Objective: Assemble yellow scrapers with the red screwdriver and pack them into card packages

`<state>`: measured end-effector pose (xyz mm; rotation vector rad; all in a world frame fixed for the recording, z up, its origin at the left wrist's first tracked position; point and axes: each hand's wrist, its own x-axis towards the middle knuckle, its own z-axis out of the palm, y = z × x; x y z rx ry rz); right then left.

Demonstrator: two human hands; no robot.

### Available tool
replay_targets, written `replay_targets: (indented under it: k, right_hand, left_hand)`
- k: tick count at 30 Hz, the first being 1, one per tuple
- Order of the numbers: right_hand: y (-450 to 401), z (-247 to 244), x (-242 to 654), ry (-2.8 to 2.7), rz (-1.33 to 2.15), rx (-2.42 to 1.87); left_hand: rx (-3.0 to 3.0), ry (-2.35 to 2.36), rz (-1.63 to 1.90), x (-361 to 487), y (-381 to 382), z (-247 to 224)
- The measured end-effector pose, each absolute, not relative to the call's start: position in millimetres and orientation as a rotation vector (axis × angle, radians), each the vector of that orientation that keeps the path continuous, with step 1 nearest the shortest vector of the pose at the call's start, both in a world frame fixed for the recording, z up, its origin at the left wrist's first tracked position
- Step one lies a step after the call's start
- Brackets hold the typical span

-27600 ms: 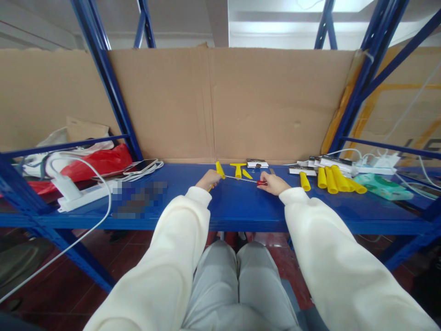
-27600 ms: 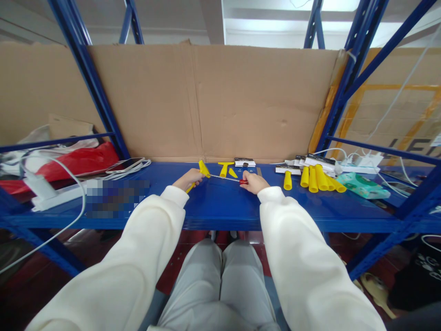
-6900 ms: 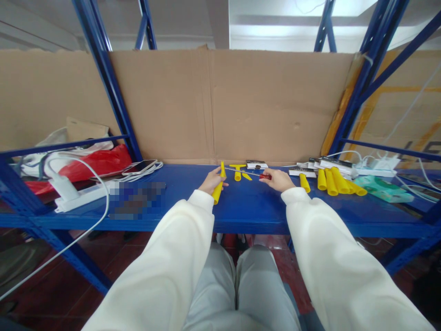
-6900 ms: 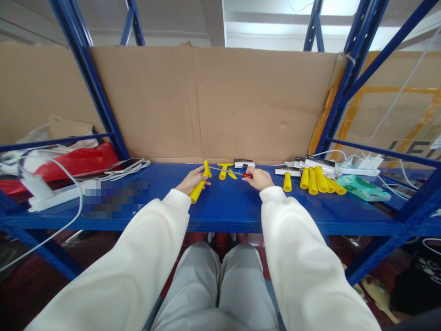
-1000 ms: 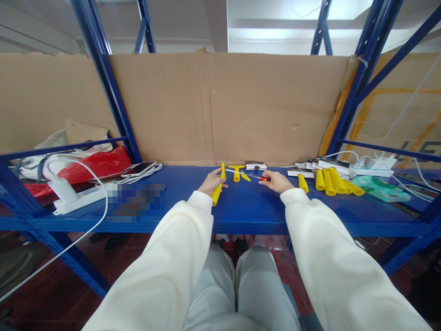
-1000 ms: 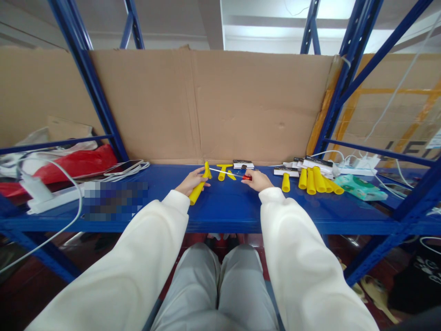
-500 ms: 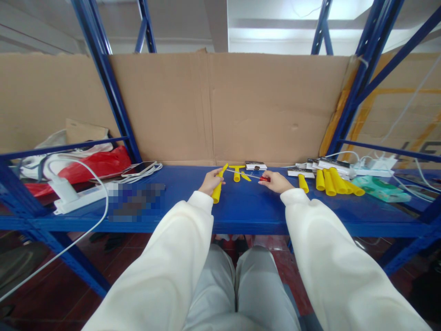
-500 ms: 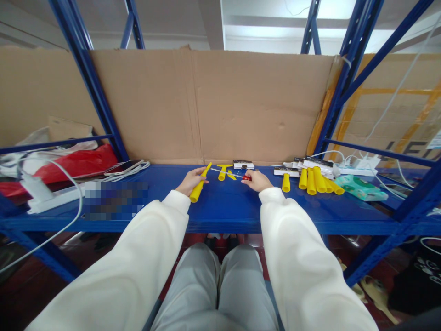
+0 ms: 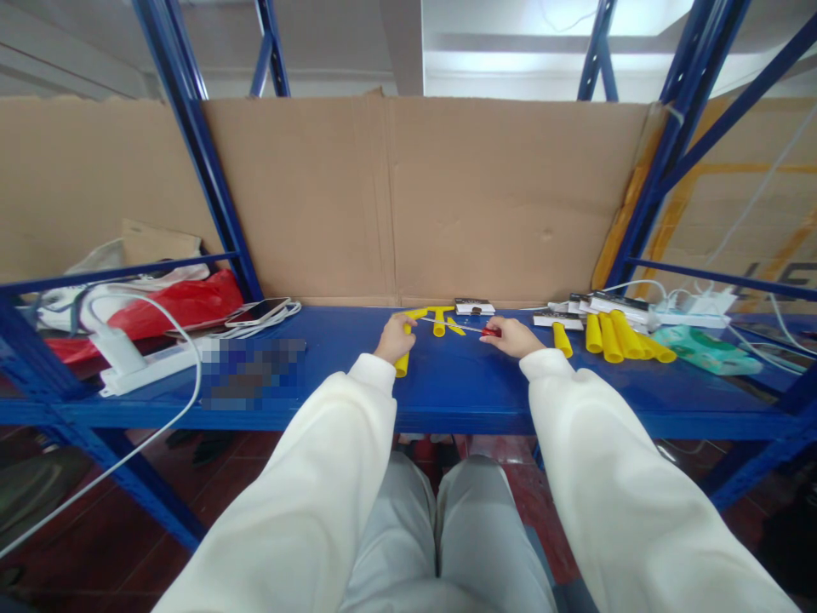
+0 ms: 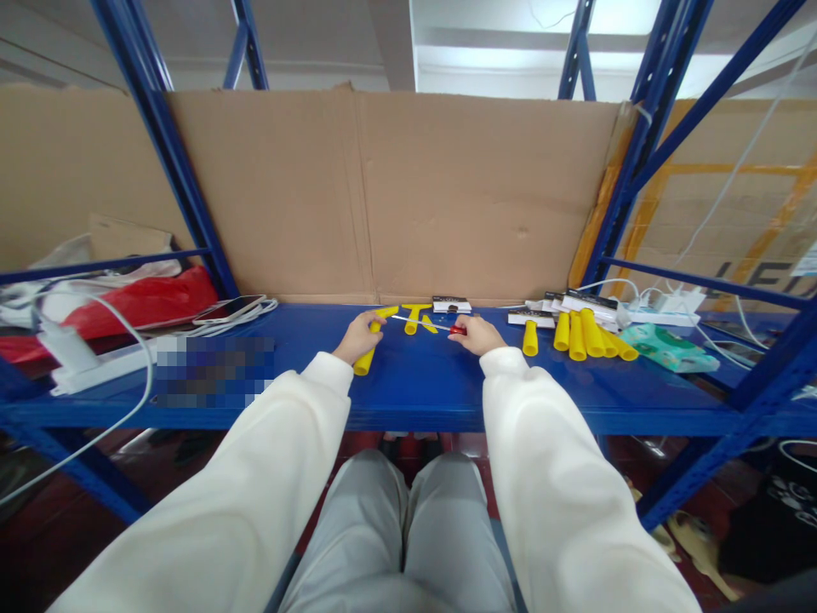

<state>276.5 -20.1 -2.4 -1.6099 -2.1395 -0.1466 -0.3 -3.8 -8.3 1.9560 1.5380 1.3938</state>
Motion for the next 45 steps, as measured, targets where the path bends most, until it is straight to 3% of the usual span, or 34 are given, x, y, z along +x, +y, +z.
replay_targets:
  k: [45]
  right_hand:
    - [-33,6,264,-2.085,0.055,-1.846]
  left_hand:
    - [1.526,1.502,1.411,4,8,-12]
